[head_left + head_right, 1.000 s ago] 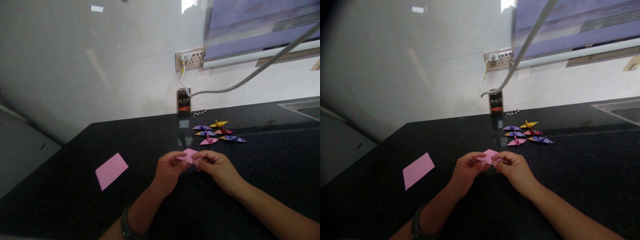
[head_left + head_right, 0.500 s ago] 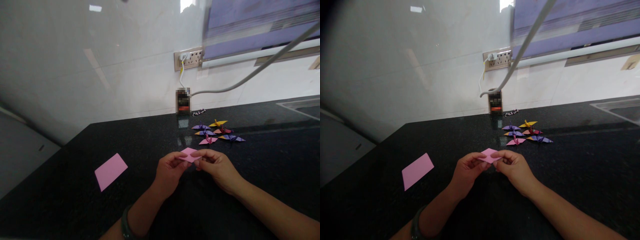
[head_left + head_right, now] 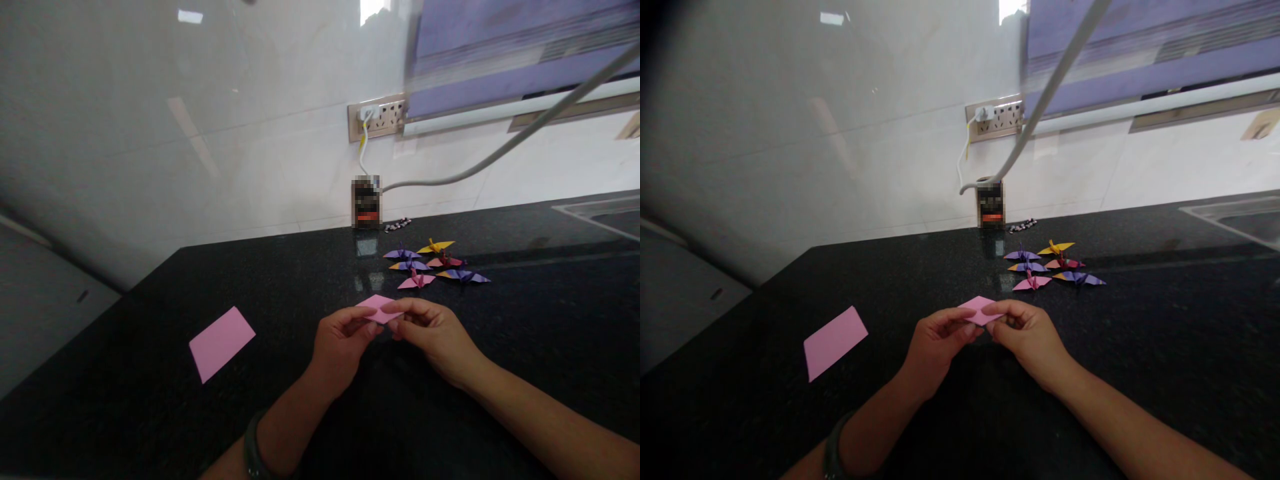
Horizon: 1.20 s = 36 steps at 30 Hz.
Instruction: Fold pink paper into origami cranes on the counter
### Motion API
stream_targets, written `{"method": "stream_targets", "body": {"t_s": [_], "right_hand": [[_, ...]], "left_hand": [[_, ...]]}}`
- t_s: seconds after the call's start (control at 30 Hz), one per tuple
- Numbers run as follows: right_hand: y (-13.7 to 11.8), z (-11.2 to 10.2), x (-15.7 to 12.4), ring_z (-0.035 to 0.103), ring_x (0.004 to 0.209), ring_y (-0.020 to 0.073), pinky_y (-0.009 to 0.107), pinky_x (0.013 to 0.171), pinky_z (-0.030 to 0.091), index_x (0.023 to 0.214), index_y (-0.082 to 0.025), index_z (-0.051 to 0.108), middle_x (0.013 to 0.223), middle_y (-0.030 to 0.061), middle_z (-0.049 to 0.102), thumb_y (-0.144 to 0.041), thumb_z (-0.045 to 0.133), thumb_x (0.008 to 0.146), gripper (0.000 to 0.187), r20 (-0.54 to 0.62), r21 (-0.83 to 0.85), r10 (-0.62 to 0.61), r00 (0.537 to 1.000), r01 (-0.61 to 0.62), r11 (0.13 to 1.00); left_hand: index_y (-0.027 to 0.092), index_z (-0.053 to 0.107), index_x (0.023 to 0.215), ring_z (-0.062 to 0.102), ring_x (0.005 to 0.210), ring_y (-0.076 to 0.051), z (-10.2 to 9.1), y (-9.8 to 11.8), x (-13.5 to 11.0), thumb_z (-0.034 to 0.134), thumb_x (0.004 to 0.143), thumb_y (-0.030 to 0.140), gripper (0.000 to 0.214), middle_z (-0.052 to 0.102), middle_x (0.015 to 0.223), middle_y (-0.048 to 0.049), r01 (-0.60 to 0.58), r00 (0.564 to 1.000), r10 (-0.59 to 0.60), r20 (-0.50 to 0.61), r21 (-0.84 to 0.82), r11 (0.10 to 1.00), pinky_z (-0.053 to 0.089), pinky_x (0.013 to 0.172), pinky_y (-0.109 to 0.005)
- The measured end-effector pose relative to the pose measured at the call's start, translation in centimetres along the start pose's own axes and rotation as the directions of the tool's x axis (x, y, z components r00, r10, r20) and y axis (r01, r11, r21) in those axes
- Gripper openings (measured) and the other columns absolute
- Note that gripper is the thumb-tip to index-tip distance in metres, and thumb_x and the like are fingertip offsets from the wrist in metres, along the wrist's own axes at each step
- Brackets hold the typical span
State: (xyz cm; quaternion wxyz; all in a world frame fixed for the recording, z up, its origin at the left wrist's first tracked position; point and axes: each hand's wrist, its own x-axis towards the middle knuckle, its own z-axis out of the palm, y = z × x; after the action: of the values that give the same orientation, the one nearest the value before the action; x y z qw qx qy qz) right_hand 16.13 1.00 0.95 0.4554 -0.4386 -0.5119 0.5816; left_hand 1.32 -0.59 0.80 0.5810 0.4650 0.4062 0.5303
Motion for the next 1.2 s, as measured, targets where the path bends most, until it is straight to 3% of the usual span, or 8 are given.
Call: {"method": "stream_targets", "body": {"t_s": [0.4, 0.67, 0.9, 1.2], "right_hand": [[0.26, 0.07, -0.24, 0.049, 0.051, 0.0093, 0.021, 0.047, 0.038, 0.081, -0.016, 0.061, 0.06, -0.0014, 0.057, -0.022, 0.062, 0.064, 0.019, 0.009, -0.077, -0.037, 0.999, 0.038, 0.996], [0.45, -0.07, -0.19, 0.053, 0.059, 0.0115, 0.023, 0.055, 0.041, 0.082, -0.018, 0.061, 0.069, 0.0004, 0.06, -0.022, 0.061, 0.066, 0.017, 0.064, -0.064, -0.055, 0.996, 0.059, 0.996], [0.03, -0.3, 0.06, 0.055, 0.07, 0.0149, 0.026, 0.064, 0.042, 0.075, -0.02, 0.065, 0.076, 0.0018, 0.06, -0.022, 0.06, 0.067, 0.01, 0.112, -0.228, -0.215, 0.97, 0.235, 0.945], [0.14, -0.44, 0.08, 0.056, 0.075, 0.0165, 0.029, 0.07, 0.043, 0.079, -0.021, 0.065, 0.079, 0.0024, 0.061, -0.023, 0.058, 0.069, 0.012, 0.134, -0.285, -0.22, 0.966, 0.25, 0.925]], "left_hand": [[0.015, 0.065, 0.082, 0.061, 0.069, -0.016, 0.1, 0.06, -0.18, 0.065, 0.061, 0.016, 0.022, 0.068, 0.075, -0.0048, 0.043, 0.995, -0.032, -0.099, 0.108, 0.993, 0.046, 0.066, -0.028], [0.016, 0.066, 0.08, 0.061, 0.072, -0.016, -0.28, -0.48, -0.11, 0.066, 0.062, 0.018, 0.018, 0.068, 0.079, -0.0052, 0.006, 0.997, 0.003, -0.076, 0.115, 0.993, 0.046, 0.068, -0.028], [0.016, 0.066, 0.073, 0.061, 0.073, -0.017, -0.27, -0.19, -0.15, 0.063, 0.065, 0.018, 0.009, 0.067, 0.077, -0.0047, -0.083, 0.995, 0.092, -0.034, 0.208, 0.975, 0.046, 0.07, -0.028], [0.016, 0.066, 0.075, 0.061, 0.072, -0.018, -0.32, -0.33, -0.21, 0.063, 0.065, 0.021, 0.012, 0.068, 0.077, -0.0055, -0.053, 0.995, 0.071, -0.065, 0.247, 0.968, 0.047, 0.069, -0.028]]}}
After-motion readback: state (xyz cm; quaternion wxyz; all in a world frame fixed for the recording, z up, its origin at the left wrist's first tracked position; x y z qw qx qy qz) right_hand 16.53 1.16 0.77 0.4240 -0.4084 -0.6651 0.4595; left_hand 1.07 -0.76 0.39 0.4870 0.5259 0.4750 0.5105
